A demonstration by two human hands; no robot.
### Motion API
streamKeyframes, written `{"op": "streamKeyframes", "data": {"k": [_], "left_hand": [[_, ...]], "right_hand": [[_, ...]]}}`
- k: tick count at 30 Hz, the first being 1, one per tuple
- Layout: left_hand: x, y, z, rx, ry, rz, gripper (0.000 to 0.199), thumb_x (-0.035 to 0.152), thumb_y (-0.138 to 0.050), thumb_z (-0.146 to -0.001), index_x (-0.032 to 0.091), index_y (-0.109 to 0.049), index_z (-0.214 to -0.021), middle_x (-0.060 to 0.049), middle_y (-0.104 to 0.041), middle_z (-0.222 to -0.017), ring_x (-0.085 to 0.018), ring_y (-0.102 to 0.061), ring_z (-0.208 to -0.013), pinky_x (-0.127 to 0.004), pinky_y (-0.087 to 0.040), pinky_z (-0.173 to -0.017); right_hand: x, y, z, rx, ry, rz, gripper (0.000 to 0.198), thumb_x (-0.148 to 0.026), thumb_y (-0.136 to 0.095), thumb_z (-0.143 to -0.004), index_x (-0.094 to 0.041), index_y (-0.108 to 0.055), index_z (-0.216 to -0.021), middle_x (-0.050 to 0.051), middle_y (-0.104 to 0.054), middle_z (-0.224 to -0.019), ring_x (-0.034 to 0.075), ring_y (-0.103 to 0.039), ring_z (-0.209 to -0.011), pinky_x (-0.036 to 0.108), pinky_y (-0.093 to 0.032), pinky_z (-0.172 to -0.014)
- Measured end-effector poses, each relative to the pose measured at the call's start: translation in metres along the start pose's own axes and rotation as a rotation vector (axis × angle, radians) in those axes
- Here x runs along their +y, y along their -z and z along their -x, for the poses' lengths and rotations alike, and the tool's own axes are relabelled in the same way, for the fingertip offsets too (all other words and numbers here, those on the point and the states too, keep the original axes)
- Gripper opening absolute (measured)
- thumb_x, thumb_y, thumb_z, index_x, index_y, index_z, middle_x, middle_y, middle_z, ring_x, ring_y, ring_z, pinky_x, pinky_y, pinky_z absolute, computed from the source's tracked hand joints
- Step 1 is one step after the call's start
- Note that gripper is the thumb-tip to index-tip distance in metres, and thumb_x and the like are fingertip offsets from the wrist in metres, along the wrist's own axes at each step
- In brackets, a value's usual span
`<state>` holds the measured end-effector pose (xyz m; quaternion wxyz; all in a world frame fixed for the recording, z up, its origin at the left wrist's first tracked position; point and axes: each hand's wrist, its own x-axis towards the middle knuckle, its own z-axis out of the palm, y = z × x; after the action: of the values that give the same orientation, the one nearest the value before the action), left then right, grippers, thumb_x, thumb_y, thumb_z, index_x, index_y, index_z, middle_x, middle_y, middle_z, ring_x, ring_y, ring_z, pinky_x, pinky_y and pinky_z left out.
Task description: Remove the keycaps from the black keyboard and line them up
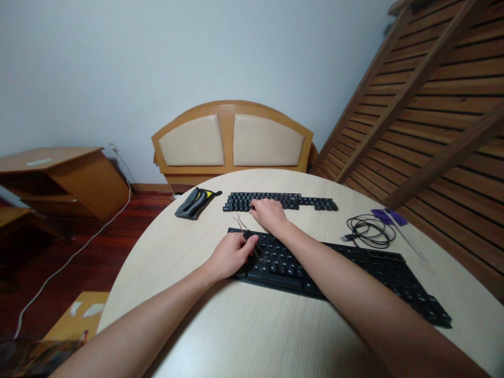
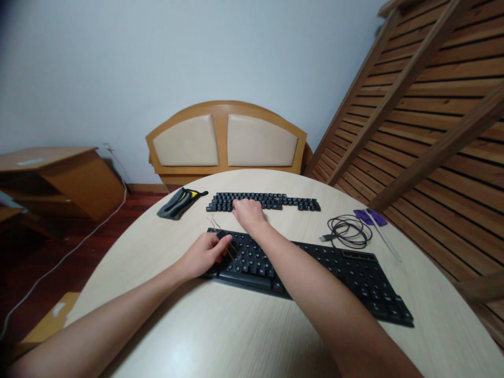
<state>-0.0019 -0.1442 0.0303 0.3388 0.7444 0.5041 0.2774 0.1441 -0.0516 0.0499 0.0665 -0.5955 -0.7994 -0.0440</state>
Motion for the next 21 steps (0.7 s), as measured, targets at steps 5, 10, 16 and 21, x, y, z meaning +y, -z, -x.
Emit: {"op": "streamKeyframes", "data": {"k": [5, 10, 16, 21], "left_hand": [[-0.001, 0.0, 0.0, -0.005, 0.005, 0.004, 0.057, 0.059, -0.037, -0.094, 0.018, -0.051, -0.056, 0.0, -0.054, -0.048, -0.014, -0.048, -0.046, -0.025, -0.033, -0.048], [-0.002, 0.0, 0.002, -0.005, -0.015, 0.002, 0.057, 0.059, -0.037, -0.094, 0.018, -0.051, -0.057, 0.0, -0.054, -0.05, -0.014, -0.049, -0.047, -0.024, -0.034, -0.048], [0.002, 0.0, 0.003, 0.018, -0.049, -0.063, 0.052, 0.052, -0.039, -0.096, 0.018, -0.053, -0.059, -0.001, -0.056, -0.052, -0.015, -0.051, -0.049, -0.025, -0.033, -0.049], [0.004, 0.0, 0.003, 0.008, -0.093, -0.118, 0.049, 0.048, -0.04, -0.097, 0.018, -0.054, -0.06, -0.001, -0.057, -0.054, -0.014, -0.051, -0.05, -0.025, -0.033, -0.049]], "right_hand": [[0.002, 0.004, 0.002, 0.005, -0.003, -0.028, 0.032, -0.035, -0.057, -0.092, -0.021, -0.063, -0.12, 0.015, -0.072, -0.106, 0.029, -0.067, -0.102, 0.037, -0.049, -0.085], [0.015, 0.013, 0.028, -0.009, 0.021, -0.106, 0.03, -0.033, -0.059, -0.089, -0.024, -0.065, -0.117, 0.008, -0.075, -0.101, 0.026, -0.069, -0.097, 0.033, -0.05, -0.081], [0.045, 0.03, 0.09, -0.029, 0.118, -0.303, 0.03, -0.042, -0.055, -0.092, -0.023, -0.067, -0.113, 0.004, -0.074, -0.105, 0.02, -0.067, -0.097, 0.03, -0.05, -0.084], [0.059, 0.034, 0.125, -0.158, 0.382, -0.497, 0.057, -0.054, -0.067, -0.081, -0.024, -0.06, -0.128, 0.009, -0.056, -0.137, 0.025, -0.05, -0.127, 0.041, -0.038, -0.109]]}}
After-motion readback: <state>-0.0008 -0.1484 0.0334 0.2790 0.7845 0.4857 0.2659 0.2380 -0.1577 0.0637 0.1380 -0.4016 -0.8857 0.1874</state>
